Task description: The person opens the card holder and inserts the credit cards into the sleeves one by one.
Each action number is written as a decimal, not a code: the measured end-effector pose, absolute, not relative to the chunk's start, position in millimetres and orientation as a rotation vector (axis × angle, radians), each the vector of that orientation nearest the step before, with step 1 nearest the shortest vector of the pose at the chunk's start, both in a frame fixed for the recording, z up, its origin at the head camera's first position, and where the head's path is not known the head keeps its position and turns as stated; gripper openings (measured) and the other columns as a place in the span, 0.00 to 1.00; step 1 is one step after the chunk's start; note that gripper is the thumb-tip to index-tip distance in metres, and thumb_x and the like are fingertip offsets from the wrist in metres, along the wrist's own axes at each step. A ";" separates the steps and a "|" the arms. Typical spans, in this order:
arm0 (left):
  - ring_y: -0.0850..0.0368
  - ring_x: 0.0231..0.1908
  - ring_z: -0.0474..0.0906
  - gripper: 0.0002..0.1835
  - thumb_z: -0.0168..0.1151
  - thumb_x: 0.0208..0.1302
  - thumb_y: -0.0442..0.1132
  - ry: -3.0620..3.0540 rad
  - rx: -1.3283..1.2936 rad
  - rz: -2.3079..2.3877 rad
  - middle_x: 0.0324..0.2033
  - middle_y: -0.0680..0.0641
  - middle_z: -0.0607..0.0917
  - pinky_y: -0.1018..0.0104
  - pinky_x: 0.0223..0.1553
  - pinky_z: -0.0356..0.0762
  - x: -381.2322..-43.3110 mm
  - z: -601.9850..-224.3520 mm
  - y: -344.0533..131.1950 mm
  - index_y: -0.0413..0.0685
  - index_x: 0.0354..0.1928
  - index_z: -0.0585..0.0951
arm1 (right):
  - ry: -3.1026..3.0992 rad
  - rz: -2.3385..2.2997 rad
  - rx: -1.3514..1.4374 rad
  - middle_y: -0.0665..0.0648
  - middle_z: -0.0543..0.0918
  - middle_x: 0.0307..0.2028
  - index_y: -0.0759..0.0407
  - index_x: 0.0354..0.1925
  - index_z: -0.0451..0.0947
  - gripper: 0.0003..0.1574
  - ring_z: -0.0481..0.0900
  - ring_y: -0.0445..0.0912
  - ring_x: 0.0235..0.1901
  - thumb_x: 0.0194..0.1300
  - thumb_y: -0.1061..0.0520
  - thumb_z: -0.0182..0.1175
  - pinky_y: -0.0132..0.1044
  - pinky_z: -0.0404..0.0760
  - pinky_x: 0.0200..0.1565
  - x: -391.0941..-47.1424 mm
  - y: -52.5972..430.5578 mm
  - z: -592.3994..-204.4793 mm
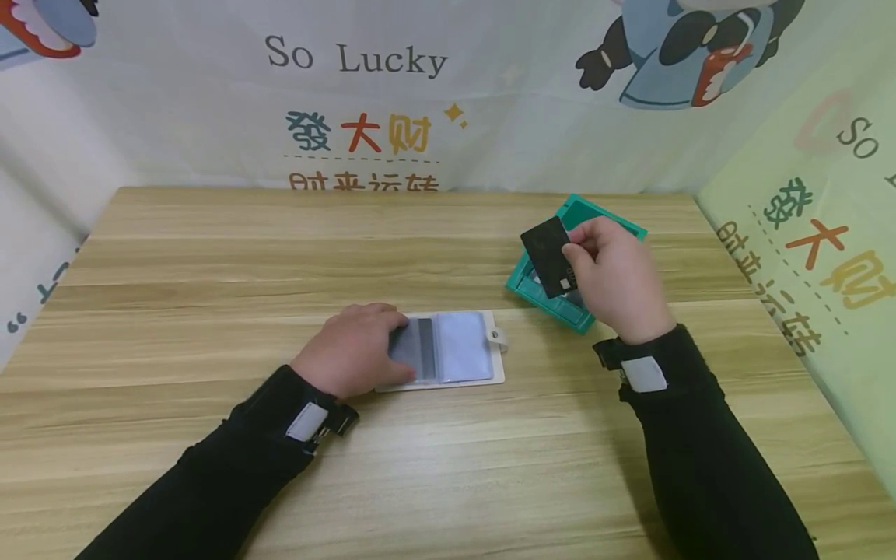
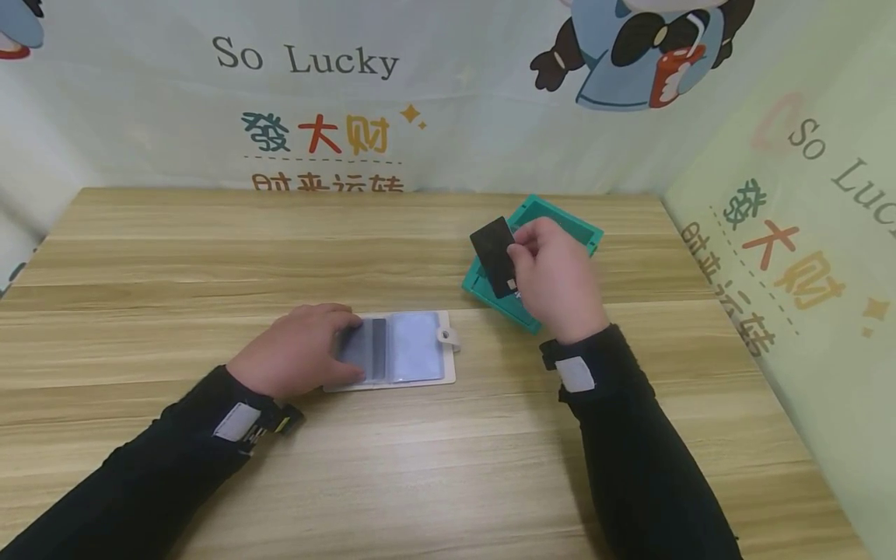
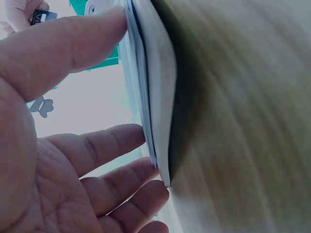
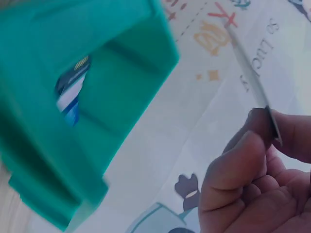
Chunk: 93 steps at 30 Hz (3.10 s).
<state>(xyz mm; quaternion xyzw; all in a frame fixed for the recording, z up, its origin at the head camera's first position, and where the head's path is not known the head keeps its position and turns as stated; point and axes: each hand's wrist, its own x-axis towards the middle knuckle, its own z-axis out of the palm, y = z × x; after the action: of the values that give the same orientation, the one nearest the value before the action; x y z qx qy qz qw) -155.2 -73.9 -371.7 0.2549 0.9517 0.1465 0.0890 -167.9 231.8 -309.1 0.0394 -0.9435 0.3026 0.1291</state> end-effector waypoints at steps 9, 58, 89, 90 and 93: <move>0.46 0.51 0.67 0.39 0.70 0.47 0.58 2.828 0.729 0.449 0.57 0.42 0.74 0.47 0.54 0.66 -154.8 -370.5 -73.5 0.42 0.58 0.74 | -2.762 0.957 0.274 0.54 0.78 0.31 0.60 0.50 0.73 0.14 0.71 0.45 0.24 0.67 0.59 0.55 0.40 0.72 0.24 -160.7 195.6 -324.5; 0.49 0.44 0.69 0.38 0.70 0.46 0.59 2.858 0.757 0.399 0.53 0.45 0.77 0.53 0.42 0.70 -156.5 -371.0 -72.9 0.43 0.56 0.76 | -3.196 0.622 0.579 0.58 0.80 0.49 0.63 0.57 0.73 0.23 0.74 0.42 0.41 0.65 0.56 0.57 0.42 0.76 0.49 -144.5 128.7 -364.3; 0.51 0.42 0.69 0.37 0.70 0.45 0.58 2.850 0.769 0.453 0.51 0.46 0.78 0.55 0.41 0.69 -157.5 -372.1 -73.0 0.44 0.55 0.76 | -3.238 0.549 0.671 0.62 0.74 0.53 0.66 0.56 0.73 0.25 0.71 0.47 0.50 0.64 0.54 0.59 0.41 0.73 0.53 -132.7 117.8 -364.6; 0.51 0.42 0.69 0.37 0.71 0.44 0.58 2.851 0.768 0.455 0.50 0.46 0.78 0.55 0.41 0.69 -157.5 -372.1 -73.0 0.44 0.55 0.76 | -3.241 0.544 0.675 0.62 0.75 0.53 0.66 0.56 0.74 0.25 0.71 0.47 0.50 0.64 0.55 0.59 0.41 0.73 0.54 -132.8 117.6 -364.8; 0.51 0.42 0.69 0.37 0.71 0.44 0.58 2.847 0.765 0.462 0.51 0.46 0.78 0.55 0.42 0.70 -157.0 -371.7 -73.1 0.44 0.55 0.76 | -3.253 0.540 0.686 0.61 0.76 0.53 0.66 0.55 0.74 0.24 0.71 0.46 0.50 0.64 0.55 0.59 0.41 0.72 0.54 -133.3 116.7 -365.5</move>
<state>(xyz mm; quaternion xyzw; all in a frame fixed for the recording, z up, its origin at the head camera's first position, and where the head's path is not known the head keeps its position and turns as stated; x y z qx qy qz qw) -157.0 -73.1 -371.7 0.2557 0.9511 0.1543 0.0786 -133.3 116.7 -365.5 0.2025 -0.9596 0.1592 -0.1130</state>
